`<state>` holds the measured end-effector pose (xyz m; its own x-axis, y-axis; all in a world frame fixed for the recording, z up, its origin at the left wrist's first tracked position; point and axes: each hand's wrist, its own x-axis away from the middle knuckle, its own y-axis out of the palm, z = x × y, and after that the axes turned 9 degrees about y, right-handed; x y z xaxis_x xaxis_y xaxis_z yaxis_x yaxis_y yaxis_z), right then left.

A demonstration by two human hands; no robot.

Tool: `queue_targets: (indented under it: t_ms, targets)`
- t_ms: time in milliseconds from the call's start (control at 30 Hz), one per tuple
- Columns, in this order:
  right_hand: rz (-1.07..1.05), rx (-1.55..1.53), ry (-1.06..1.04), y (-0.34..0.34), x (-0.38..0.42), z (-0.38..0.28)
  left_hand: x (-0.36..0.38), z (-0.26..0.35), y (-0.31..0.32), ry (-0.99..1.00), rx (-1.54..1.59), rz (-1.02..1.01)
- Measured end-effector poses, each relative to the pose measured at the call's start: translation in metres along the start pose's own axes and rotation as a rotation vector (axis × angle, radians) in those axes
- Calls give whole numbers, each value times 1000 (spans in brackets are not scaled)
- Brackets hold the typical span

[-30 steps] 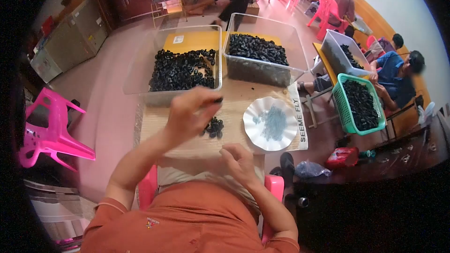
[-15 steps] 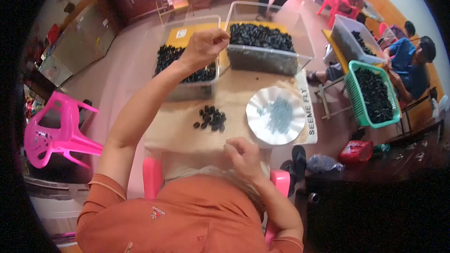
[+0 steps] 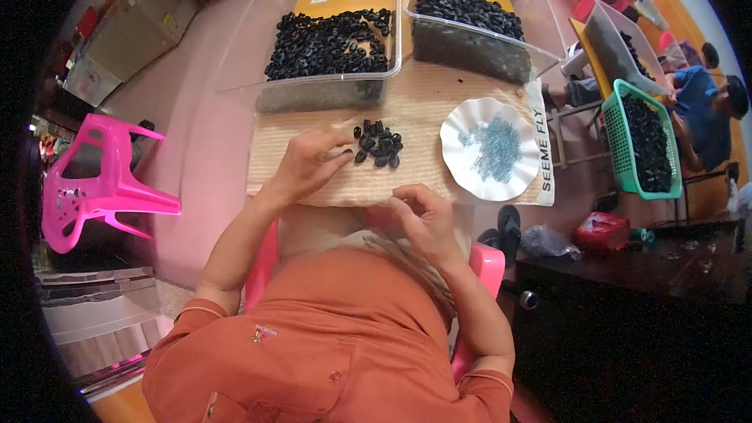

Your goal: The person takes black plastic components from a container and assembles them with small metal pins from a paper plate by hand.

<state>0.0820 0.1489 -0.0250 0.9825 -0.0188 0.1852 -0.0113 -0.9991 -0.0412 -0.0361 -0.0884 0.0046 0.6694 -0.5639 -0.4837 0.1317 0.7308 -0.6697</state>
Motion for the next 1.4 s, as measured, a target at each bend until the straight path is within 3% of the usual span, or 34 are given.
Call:
queue_targets:
  t_ms: [233,533,733,933,1133,1400]
  targets:
    - [-21,0,42,12,0,3,15,-13,5,93,-104,-69]
    - [-21,29,29,16,2,0,17,-13,13,61,-136,-64]
    - [12,28,41,12,3,-1,20,-9,14,102,-50,65]
    - [51,130,-85,-1,4,-6,21,-2,13,36,65,128]
    - [319,461,-272,-43,-5,-29,23,-2,17,-20,198,204]
    - [406,826,-220,-84,-35,-46,24,2,17,-37,282,183]
